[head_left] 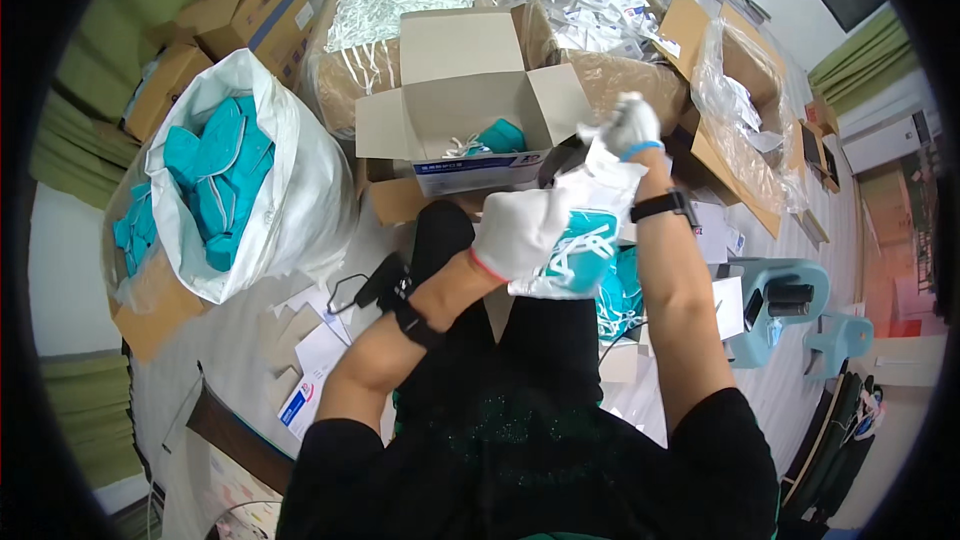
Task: Packing medical masks and supplies into cardboard boxes.
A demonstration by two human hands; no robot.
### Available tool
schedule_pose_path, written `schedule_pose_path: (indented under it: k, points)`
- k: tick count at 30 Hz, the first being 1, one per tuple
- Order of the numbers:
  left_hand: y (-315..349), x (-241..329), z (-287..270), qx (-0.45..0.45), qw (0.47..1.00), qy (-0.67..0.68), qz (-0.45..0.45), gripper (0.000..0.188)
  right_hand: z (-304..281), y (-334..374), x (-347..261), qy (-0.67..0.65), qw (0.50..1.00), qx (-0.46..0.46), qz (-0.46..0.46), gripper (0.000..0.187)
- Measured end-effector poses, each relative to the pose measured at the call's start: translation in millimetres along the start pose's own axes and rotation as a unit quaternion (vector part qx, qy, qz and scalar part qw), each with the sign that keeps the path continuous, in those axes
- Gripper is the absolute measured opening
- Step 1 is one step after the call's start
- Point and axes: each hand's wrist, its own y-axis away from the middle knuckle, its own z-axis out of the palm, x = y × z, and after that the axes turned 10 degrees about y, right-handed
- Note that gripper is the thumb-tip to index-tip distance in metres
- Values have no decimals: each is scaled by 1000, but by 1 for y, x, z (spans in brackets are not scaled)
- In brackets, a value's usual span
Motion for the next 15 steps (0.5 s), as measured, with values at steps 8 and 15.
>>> schedule_pose_path:
  k: [8, 15]
  points:
    - [11, -68, -21, 249, 826, 231, -449, 53, 2, 131, 8, 516, 722, -38, -460, 49]
    - [16, -103, -16, 264, 718, 294, -572, 56, 33, 177, 21, 635, 428, -55, -641, 62]
